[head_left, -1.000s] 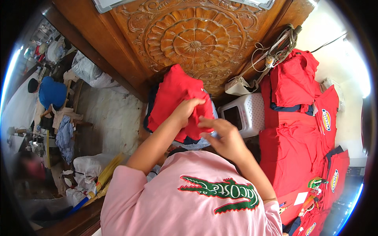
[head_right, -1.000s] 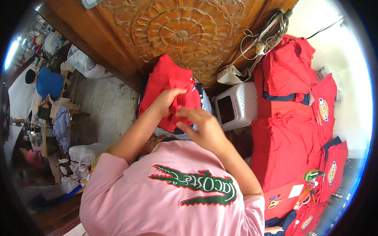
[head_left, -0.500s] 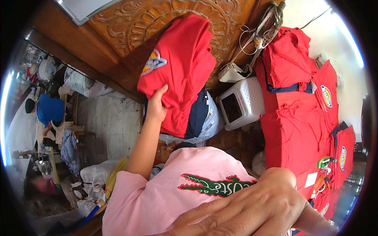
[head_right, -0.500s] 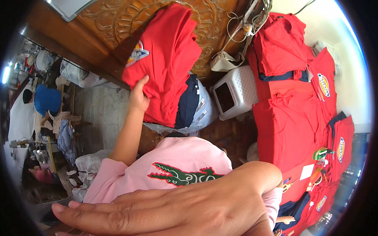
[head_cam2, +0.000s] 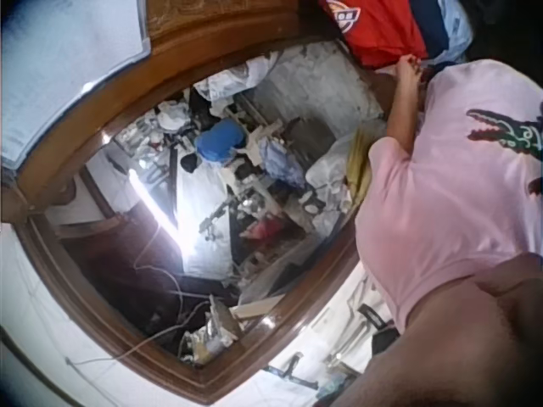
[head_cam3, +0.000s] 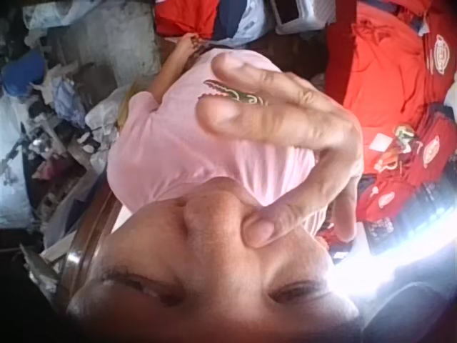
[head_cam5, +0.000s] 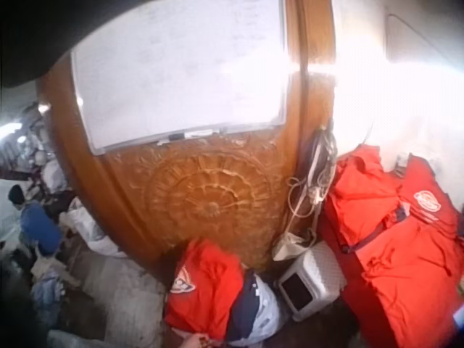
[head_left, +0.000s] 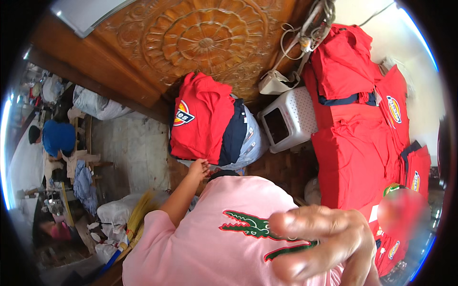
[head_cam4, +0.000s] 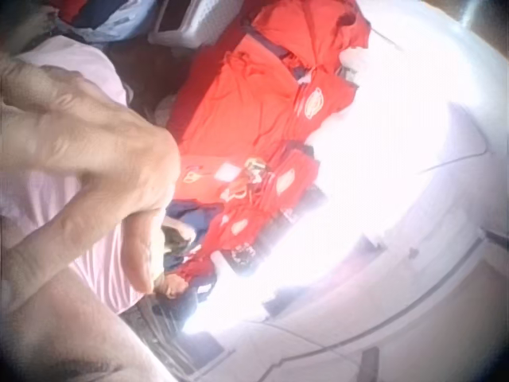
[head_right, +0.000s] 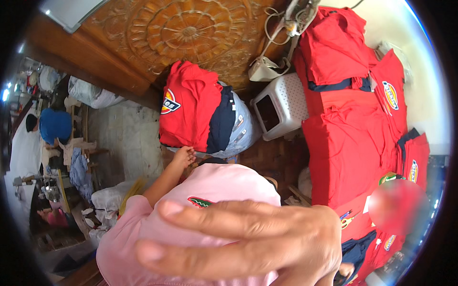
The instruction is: The person folds red t-shirts at a workstation, using a small blue tool to trim excess threads and checking the quality of the garments one at a time.
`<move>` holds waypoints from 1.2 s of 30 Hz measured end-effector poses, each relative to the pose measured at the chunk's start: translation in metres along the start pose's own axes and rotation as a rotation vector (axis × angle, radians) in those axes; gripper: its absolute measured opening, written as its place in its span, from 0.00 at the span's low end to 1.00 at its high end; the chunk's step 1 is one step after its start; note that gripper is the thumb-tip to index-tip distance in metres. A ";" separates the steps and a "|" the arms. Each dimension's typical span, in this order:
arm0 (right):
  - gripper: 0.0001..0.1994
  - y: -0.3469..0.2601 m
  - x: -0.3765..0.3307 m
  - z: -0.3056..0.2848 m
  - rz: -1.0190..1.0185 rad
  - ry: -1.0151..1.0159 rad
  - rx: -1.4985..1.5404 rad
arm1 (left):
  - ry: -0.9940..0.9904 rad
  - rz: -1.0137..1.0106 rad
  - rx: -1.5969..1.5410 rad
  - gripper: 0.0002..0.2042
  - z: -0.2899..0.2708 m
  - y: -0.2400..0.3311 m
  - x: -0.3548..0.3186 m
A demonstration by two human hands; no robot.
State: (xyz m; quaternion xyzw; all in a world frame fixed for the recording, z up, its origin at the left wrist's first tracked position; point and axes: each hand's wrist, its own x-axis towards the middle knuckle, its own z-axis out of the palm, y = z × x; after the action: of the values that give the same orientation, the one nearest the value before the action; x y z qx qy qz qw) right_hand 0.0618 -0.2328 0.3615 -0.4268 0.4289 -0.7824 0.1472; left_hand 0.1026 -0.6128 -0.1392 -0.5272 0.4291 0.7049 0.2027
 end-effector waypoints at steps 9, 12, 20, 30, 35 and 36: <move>0.37 -0.017 -0.172 -0.064 0.743 0.411 -0.015 | -1.970 0.227 0.460 0.41 0.317 0.111 -0.386; 0.38 0.010 -0.245 -0.053 0.984 0.506 -0.481 | -2.591 0.089 0.451 0.39 0.379 0.085 -0.479; 0.31 -0.008 -0.369 -0.044 0.881 1.228 -0.095 | -2.916 -0.174 0.540 0.33 0.505 -0.004 -0.514; 0.22 -0.056 -0.507 -0.114 0.910 1.629 -0.648 | -3.044 -0.225 0.527 0.27 0.616 -0.064 -0.527; 0.18 -0.082 -0.554 -0.205 0.765 1.975 -0.850 | -2.741 -0.348 0.822 0.25 0.635 -0.036 -0.555; 0.18 -0.093 -0.555 -0.220 0.817 2.025 -0.902 | -2.599 -0.424 0.931 0.27 0.636 -0.025 -0.563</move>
State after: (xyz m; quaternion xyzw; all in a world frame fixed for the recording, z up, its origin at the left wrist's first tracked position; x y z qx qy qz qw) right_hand 0.2284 0.2732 0.0754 0.5434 0.6925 -0.4370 -0.1848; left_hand -0.0367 0.0154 0.4154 0.5571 0.0412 0.4342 0.7067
